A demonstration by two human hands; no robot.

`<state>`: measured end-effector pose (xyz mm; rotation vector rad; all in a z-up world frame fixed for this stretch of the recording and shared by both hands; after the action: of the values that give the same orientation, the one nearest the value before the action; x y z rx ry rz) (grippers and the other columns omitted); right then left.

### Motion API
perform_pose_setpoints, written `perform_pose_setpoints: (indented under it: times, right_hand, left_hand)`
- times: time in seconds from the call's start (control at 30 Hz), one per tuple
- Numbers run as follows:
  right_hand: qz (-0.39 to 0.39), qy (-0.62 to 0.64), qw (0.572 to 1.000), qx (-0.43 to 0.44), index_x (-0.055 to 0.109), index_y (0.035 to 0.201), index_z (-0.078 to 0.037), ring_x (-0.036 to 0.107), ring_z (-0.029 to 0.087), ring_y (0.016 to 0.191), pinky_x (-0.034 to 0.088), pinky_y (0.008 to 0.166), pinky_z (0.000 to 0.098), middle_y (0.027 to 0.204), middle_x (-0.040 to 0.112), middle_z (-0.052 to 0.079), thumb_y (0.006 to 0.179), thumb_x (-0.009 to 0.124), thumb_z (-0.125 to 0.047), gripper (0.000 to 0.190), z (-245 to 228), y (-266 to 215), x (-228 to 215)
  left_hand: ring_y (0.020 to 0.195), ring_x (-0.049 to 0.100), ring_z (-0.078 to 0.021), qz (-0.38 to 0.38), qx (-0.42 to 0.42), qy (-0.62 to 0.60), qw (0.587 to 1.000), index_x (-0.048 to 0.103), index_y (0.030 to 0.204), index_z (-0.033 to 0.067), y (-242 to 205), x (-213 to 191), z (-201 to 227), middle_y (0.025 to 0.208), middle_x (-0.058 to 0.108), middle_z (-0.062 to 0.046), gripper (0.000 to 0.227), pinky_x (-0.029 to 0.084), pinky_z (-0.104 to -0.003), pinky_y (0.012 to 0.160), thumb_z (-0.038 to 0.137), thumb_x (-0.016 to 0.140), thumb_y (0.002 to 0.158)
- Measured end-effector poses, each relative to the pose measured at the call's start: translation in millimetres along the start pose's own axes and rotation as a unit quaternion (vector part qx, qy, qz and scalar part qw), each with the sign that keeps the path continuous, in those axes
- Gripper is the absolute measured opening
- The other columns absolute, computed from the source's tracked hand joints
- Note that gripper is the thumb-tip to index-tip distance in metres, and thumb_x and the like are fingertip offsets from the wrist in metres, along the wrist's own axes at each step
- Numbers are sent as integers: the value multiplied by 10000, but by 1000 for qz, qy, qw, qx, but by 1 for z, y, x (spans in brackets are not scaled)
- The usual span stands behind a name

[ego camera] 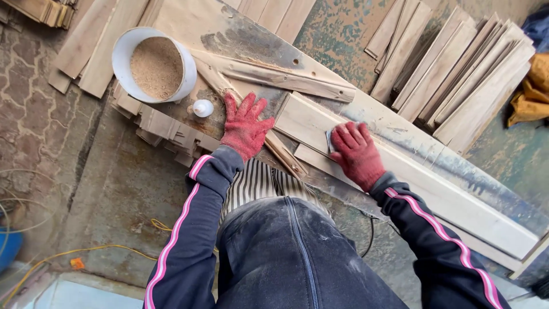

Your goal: The recorder sands a wooden plank manually and with an angle grinder, applying wood filler to surface imperfections.

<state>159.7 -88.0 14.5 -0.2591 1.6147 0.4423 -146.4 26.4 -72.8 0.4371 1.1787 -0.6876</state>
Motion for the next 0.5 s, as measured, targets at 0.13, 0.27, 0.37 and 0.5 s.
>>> perform_pose_setpoints:
  times: [0.13, 0.27, 0.37, 0.5]
  right_hand:
    - [67, 32, 997, -15, 645, 1276, -78, 587, 367, 1261, 430, 1105, 536, 1269, 637, 173, 1081, 278, -572, 645, -24, 67, 19]
    - [68, 22, 996, -45, 656, 1367, -117, 577, 345, 1320, 375, 1154, 559, 1334, 668, 145, 1005, 479, -606, 634, -17, 86, 32]
    - [28, 7, 998, -57, 645, 1334, -137, 586, 327, 1288, 400, 1145, 539, 1319, 653, 122, 1065, 283, -589, 639, 5, 41, -4]
    - [-1, -5, 997, -78, 650, 1307, -123, 598, 337, 1262, 431, 1134, 543, 1294, 645, 131, 1035, 379, -560, 581, 14, 14, -7]
  left_hand:
    - [1572, 280, -295, 8, -9, -18, 1000, 741, 1195, 418, -2, 5, 1, 1600, 515, 5, 340, 66, -746, 1242, 375, 684, 862]
    - [1595, 223, -285, -28, -18, 0, 999, 713, 1239, 445, -1, -1, 1, 1636, 469, 23, 358, 38, -729, 1262, 388, 650, 891]
    - [1581, 255, -301, -29, -14, 13, 999, 723, 1220, 429, -1, -8, 5, 1614, 500, 5, 335, 53, -733, 1253, 378, 640, 899]
    - [1575, 264, -303, -27, -23, 19, 999, 732, 1206, 422, -1, -8, 6, 1595, 520, 4, 326, 68, -735, 1248, 382, 648, 893]
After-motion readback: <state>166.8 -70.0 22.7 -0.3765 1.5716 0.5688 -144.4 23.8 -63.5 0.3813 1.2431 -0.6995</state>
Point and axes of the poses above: each hand's wrist, its own y-axis towards the middle knuckle, its own x-axis out of the palm, z = x × y, the point moved 1 cm from there along y, towards the middle knuckle
